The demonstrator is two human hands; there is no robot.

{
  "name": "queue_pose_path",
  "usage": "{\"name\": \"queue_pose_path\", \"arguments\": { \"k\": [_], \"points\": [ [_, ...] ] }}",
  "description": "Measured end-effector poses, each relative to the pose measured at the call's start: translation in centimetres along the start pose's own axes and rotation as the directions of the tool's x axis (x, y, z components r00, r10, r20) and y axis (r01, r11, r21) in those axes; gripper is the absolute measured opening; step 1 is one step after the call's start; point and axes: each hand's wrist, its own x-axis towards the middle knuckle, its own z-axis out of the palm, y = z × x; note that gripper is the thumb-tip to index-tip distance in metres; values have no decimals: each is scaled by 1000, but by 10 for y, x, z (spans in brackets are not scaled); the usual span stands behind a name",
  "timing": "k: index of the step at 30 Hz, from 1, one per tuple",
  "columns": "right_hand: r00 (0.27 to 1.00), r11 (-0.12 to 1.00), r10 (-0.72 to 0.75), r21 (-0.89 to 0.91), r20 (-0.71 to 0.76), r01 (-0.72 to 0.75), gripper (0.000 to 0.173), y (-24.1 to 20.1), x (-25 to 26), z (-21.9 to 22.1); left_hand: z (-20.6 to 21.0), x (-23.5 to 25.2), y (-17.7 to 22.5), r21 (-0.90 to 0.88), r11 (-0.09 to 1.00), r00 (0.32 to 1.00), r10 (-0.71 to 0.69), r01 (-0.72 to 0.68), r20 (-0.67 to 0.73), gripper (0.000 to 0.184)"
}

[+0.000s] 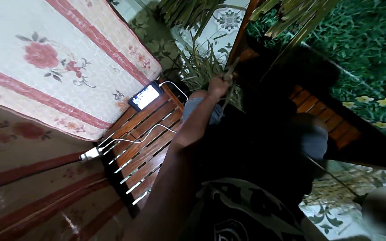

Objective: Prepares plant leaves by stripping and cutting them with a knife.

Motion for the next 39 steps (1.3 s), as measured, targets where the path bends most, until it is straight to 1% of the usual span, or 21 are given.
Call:
{"name": "queue_pose_path", "arguments": {
  "k": [1,3,5,7,9,11,13,15,17,19,21,22,24,26,28,30,31,33,35,37,39],
  "points": [
    [982,979,-171,121,76,161,21,12,8,-6,-2,0,0,17,1000,1000,-11,11,-19,40],
    [931,918,-358,210,75,336,22,40,40,-3,-14,-5,5,-47,998,996,-54,51,-74,44],
    [891,884,-453,142,33,445,27,43,62,7,-37,-15,13,-157,986,989,-77,56,-126,46],
    [856,856,-517,-13,8,517,33,27,73,15,-61,-29,11,-283,959,985,-79,32,-156,39],
    [850,850,-526,-48,-37,524,33,13,77,24,-83,-55,7,-369,928,994,-81,49,-71,27],
    [874,876,-481,-2,-65,482,33,6,81,29,-89,-94,-1,-326,936,990,-117,137,80,24],
    [890,891,-452,25,-70,454,32,2,83,31,-65,-125,-26,-272,931,955,-181,243,236,36],
    [866,868,-494,4,-78,496,35,-5,87,33,-20,-144,-44,-254,923,910,-184,290,371,40],
    [835,840,-542,-19,-98,543,38,-19,87,37,20,-162,-38,-258,918,887,-169,300,430,39],
    [807,816,-575,-19,-137,578,37,-36,84,39,43,-176,-24,-438,850,929,-146,294,340,34],
    [787,797,-597,-6,-159,604,36,-52,80,42,44,-179,-20,-513,852,985,-15,103,174,27],
    [782,794,-602,-19,-160,607,36,-61,82,45,39,-177,-21,-512,859,988,76,2,131,24],
    [798,809,-588,-72,-131,584,35,-89,81,51,28,-173,-20,-433,892,957,225,-128,181,25],
    [798,800,-597,-135,-87,584,35,-114,81,62,22,-174,-10,-267,942,898,288,-203,333,32],
    [759,753,-650,-167,-39,636,34,-129,82,72,22,-174,4,-151,966,852,258,-211,456,35],
    [675,669,-736,-209,-52,713,31,-135,84,79,23,-169,12,-181,973,844,215,-143,492,29],
    [647,642,-760,-219,-57,735,29,-135,83,81,20,-164,13,-260,962,865,198,-82,461,24],
    [621,611,-783,-219,-28,761,29,-126,86,79,4,-149,14,-472,881,925,155,29,348,22],
    [617,601,-787,-214,6,770,30,-109,94,76,-23,-133,16,-642,766,960,156,31,232,31],
    [600,589,-800,-193,-2,785,30,-91,102,74,-48,-122,17,-721,693,959,211,-12,187,35],
    [627,622,-779,-128,-4,772,31,-82,103,73,-61,-119,15,-725,688,928,290,-33,233,37]
  ]
}}
